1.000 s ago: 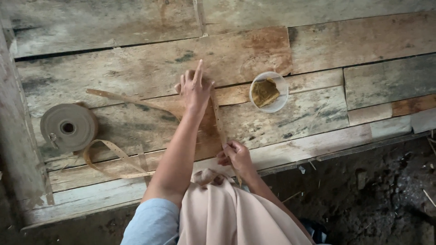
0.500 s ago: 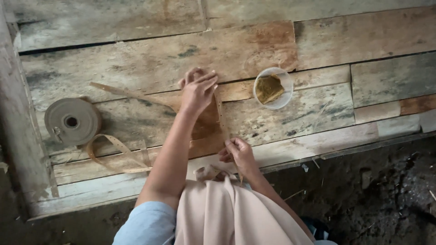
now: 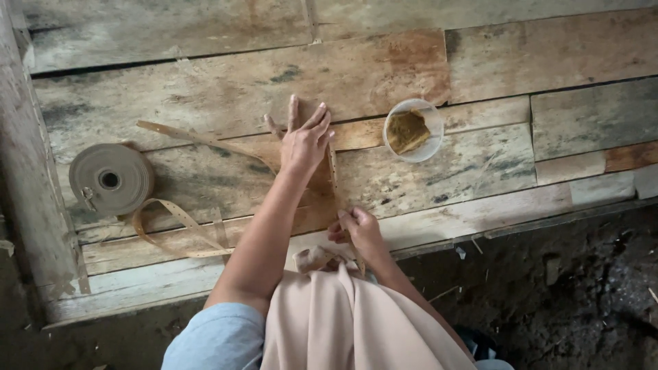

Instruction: Applying glue to veneer tape strips and attaching them to a wooden surface.

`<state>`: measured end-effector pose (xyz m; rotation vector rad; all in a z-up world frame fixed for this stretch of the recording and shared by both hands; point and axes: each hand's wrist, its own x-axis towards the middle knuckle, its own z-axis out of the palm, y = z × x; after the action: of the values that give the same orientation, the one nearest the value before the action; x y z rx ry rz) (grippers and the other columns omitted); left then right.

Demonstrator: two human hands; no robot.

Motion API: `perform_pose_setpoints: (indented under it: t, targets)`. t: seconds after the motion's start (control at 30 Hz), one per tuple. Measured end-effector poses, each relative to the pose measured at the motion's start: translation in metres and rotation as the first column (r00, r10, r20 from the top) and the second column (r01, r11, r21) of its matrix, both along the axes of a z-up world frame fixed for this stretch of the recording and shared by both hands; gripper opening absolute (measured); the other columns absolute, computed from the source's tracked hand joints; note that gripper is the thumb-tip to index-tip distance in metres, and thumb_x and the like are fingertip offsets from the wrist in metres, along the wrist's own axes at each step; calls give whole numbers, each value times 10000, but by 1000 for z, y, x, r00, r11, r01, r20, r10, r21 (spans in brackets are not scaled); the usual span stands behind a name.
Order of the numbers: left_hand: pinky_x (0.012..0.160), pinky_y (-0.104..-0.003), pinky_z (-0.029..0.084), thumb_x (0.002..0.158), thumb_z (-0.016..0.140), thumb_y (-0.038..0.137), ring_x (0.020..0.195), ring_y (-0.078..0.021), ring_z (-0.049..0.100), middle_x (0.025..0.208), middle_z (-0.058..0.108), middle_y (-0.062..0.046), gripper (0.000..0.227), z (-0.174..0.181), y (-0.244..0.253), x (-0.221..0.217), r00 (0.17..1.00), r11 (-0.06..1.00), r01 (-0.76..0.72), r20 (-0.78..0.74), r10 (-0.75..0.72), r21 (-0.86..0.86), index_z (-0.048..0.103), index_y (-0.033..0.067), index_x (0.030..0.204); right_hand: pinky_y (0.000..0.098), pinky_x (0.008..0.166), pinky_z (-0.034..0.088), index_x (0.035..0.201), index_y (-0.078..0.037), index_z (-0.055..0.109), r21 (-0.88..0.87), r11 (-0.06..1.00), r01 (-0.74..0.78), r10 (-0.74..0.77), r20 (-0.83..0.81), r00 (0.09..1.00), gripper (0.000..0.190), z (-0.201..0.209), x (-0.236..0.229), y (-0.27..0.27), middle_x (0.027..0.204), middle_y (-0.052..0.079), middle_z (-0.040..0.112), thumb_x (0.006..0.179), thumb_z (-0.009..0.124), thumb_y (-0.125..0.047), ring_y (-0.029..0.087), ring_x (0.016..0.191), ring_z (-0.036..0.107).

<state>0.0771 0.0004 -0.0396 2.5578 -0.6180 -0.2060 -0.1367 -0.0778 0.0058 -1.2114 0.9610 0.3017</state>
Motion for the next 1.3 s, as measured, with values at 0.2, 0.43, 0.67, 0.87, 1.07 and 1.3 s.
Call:
perform_pose_setpoints:
  t: [0.2, 0.43, 0.67, 0.87, 1.07, 1.3]
  targets:
    - [1104, -868, 40, 948, 604, 453, 1580, -312, 74, 1582, 365, 313, 517, 11, 2, 3, 993, 991, 53, -109, -40, 121, 497, 488, 1453, 420, 579, 646, 958, 21, 657, 64, 994, 91, -94, 54, 994, 220, 36, 2, -4, 797, 267, 728, 981, 659, -198, 324, 632, 757]
    - [1085, -881, 27, 992, 523, 546, 1580, -329, 15, 1622, 309, 282, 507, 13, 5, 5, 985, 984, 104, -151, -82, 147, 469, 455, 1488, 411, 565, 639, 943, 24, 640, 104, 989, 108, -114, 56, 992, 238, 23, -1, -1, 788, 269, 720, 977, 674, -210, 330, 631, 760]
    - [1114, -854, -37, 930, 556, 482, 1567, -375, -96, 1685, 181, 237, 675, 25, 9, 6, 969, 962, 194, -189, -157, 194, 367, 396, 1572, 386, 585, 633, 901, 6, 620, 40, 998, 41, -41, 9, 999, 232, 10, 3, -1, 786, 256, 725, 982, 656, -208, 321, 647, 761]
    - [1120, -840, -63, 930, 552, 478, 1550, -428, -135, 1717, 96, 178, 751, 23, 10, 3, 956, 939, 256, -206, -210, 231, 285, 345, 1619, 388, 567, 637, 881, -1, 620, -20, 999, 48, -48, -12, 999, 227, 11, 5, 6, 773, 254, 737, 975, 657, -204, 325, 641, 766]
    - [1127, -773, -86, 938, 669, 406, 1562, -414, 69, 1624, 396, 96, 521, -3, 10, -17, 957, 984, 151, 235, -171, 99, 545, 386, 1443, 401, 575, 645, 904, 19, 656, -55, 998, 38, -41, -46, 998, 221, 16, 8, 8, 765, 258, 733, 974, 635, -190, 326, 624, 757]
    - [1155, -736, -79, 949, 649, 374, 1560, -344, 220, 1499, 590, 69, 415, -10, 10, -38, 926, 994, 103, 368, -81, -42, 688, 280, 1351, 423, 563, 645, 901, 41, 671, -86, 996, 35, -38, -32, 999, 239, 24, 11, 11, 774, 280, 737, 963, 652, -189, 344, 611, 754]
